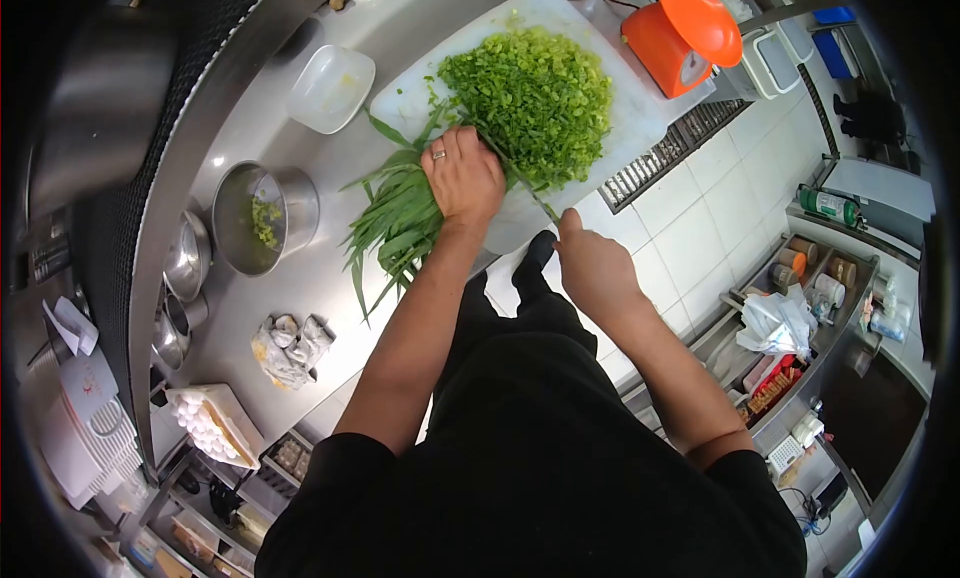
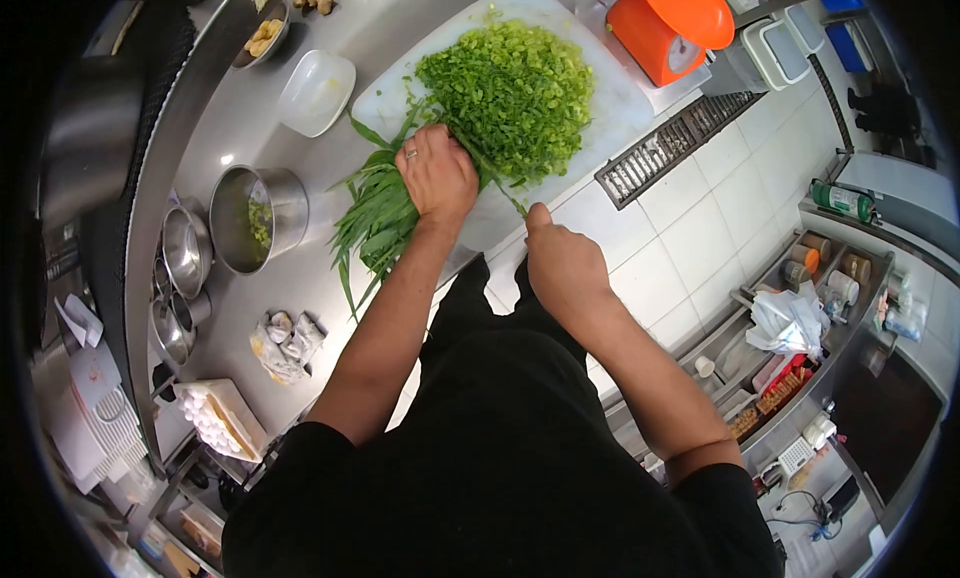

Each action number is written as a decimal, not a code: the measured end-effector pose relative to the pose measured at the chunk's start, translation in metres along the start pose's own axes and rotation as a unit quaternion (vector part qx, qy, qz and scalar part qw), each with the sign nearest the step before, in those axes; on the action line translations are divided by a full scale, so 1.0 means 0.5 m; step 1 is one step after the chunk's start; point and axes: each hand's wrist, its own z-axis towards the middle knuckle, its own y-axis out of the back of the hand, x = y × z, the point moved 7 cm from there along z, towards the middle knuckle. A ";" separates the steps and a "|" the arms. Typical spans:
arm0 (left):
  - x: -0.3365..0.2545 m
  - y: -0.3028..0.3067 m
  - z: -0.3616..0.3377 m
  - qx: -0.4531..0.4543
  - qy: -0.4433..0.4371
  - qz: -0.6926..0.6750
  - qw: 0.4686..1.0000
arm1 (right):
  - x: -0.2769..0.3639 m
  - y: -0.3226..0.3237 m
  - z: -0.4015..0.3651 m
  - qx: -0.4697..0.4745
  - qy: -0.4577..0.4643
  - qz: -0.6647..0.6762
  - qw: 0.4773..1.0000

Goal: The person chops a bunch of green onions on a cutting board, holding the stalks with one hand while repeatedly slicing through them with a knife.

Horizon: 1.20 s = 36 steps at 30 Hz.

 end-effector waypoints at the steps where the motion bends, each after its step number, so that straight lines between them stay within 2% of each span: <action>1: 0.000 -0.003 0.000 0.004 0.001 0.000 1.000 | -0.001 -0.015 0.023 -0.005 0.000 0.004 1.000; 5: 0.000 -0.001 0.000 0.013 0.009 -0.009 1.000 | -0.004 -0.088 0.138 -0.035 0.005 0.034 0.999; 11: 0.003 0.005 -0.004 -0.005 0.011 -0.022 1.000 | 0.004 -0.025 0.172 -0.026 0.035 0.039 0.998; 16: -0.001 0.011 -0.009 -0.019 0.013 -0.026 0.999 | 0.023 0.053 0.064 -0.016 0.021 0.015 1.000; 20: 0.007 0.007 -0.011 -0.039 0.007 -0.030 0.999 | 0.024 0.046 0.001 -0.024 0.032 0.009 0.999; 27: 0.009 0.002 -0.012 -0.023 0.002 -0.035 0.999 | 0.016 0.031 -0.029 0.016 0.000 0.004 1.000; 30: 0.006 -0.001 -0.011 -0.016 -0.001 -0.027 1.000 | 0.007 -0.016 -0.006 0.001 0.004 0.025 1.000; 36: 0.007 -0.005 -0.004 0.006 0.010 -0.009 1.000 | 0.026 -0.082 0.175 -0.026 0.019 0.063 0.998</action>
